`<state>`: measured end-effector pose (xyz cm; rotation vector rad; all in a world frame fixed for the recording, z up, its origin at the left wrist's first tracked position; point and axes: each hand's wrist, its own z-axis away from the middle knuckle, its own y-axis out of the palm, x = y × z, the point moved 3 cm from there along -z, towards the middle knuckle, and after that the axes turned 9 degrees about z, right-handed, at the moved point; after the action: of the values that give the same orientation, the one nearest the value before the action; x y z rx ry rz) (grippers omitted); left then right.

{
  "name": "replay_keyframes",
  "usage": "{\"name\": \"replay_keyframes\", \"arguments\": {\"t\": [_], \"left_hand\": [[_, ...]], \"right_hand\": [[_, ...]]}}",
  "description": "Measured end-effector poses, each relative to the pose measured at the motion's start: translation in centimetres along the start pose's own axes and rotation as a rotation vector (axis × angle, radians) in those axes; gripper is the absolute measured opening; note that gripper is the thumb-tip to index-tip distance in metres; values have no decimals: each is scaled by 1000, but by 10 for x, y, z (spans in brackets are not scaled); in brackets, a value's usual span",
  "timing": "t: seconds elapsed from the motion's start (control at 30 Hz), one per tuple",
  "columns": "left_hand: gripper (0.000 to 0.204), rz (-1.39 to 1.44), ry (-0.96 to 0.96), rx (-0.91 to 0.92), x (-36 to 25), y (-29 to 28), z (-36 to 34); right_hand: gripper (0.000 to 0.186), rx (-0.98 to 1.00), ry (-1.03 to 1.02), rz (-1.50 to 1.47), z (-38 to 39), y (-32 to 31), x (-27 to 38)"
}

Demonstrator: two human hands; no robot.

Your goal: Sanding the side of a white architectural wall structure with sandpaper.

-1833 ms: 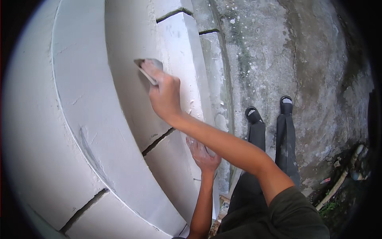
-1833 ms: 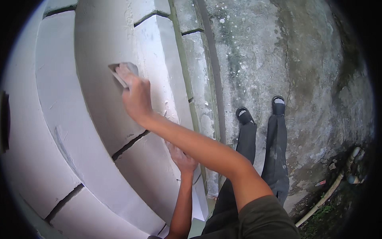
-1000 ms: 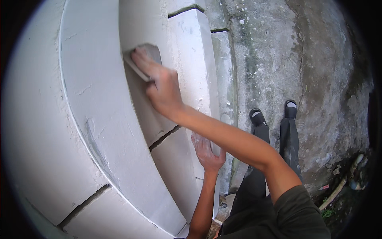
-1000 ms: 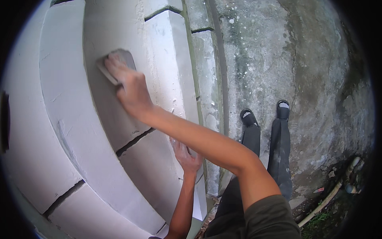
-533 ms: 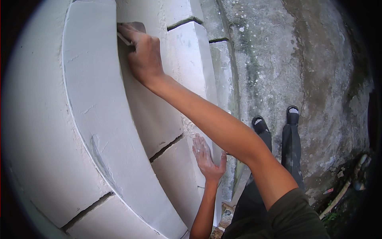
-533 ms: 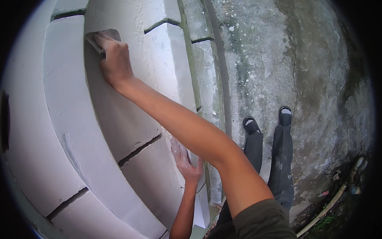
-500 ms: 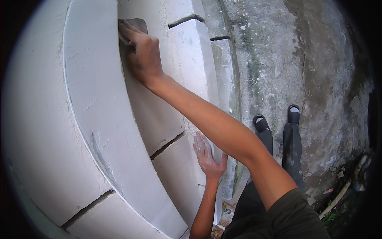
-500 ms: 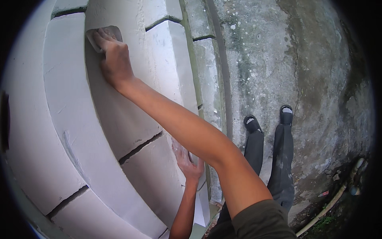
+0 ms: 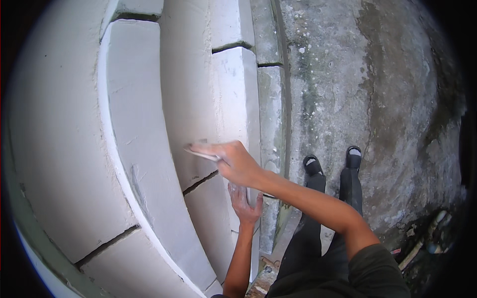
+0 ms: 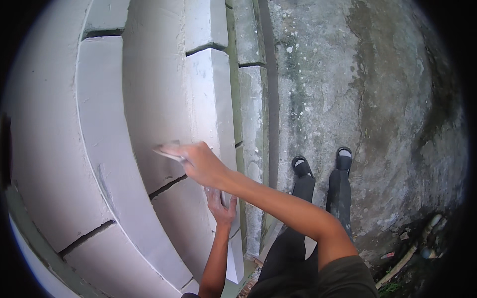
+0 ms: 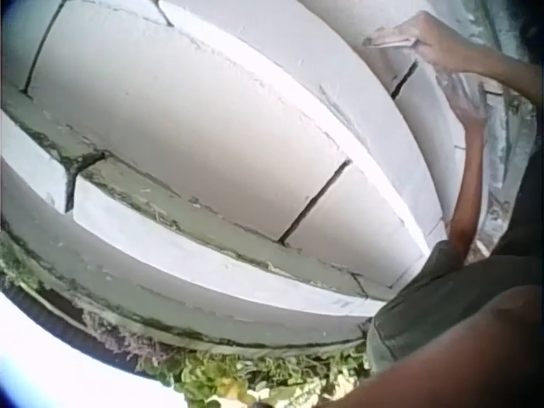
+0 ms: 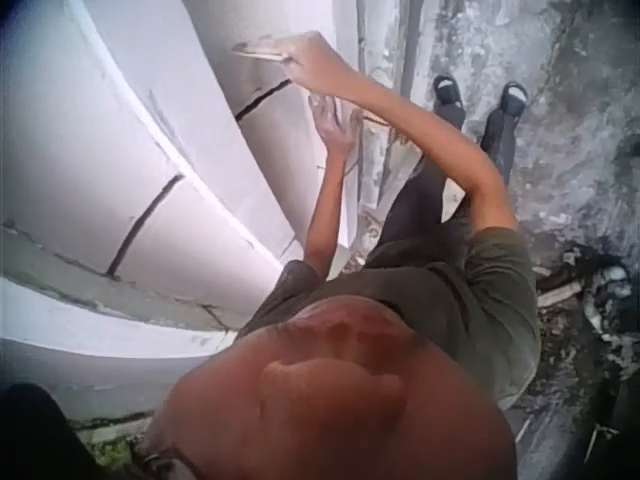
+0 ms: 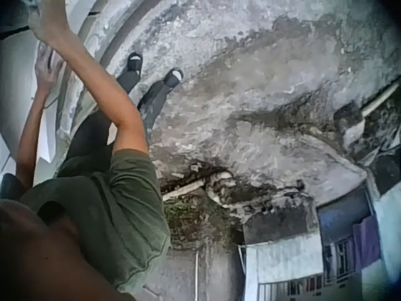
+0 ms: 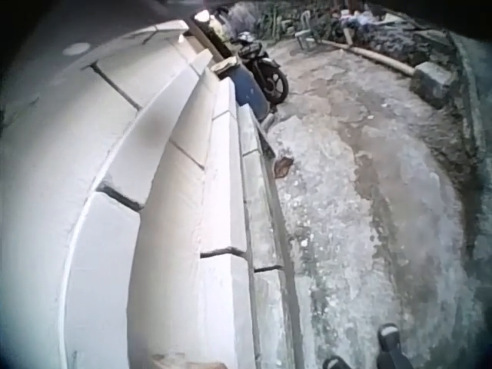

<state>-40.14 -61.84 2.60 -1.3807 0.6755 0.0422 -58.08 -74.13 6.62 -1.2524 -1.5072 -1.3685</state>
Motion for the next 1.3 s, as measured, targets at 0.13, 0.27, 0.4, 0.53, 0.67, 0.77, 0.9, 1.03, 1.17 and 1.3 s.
{"name": "replay_keyframes", "arguments": {"t": [0.13,0.27,0.4,0.53,0.67,0.77,0.9,1.03,1.17,1.3], "left_hand": [[76,37,0,-66,-14,-1,-10],[77,41,-7,-79,-20,-6,-9],[73,65,6,-92,-21,-2,-11],[71,42,15,-103,-18,-5,-11],[66,11,53,-129,-22,-5,0],[57,-5,113,-156,-26,-4,-29],[48,90,204,-171,-81,-3,-123],[53,156,235,-130,-97,7,-231],[55,125,228,-62,-88,8,-265],[60,-76,-131,-8,-89,21,-253]], "right_hand": [[39,-97,113,26,103,-76,-4],[26,-362,721,-30,208,-180,-40],[29,-823,772,-217,299,-246,-55],[32,-842,868,-324,300,-261,-25],[37,-916,788,-530,240,-242,5],[44,-742,775,-463,185,-228,14],[37,-560,693,-454,92,-202,4],[34,-359,517,-275,-4,-197,5],[37,-334,211,-11,-79,-174,34],[60,-229,-55,129,-105,-97,40]]}}
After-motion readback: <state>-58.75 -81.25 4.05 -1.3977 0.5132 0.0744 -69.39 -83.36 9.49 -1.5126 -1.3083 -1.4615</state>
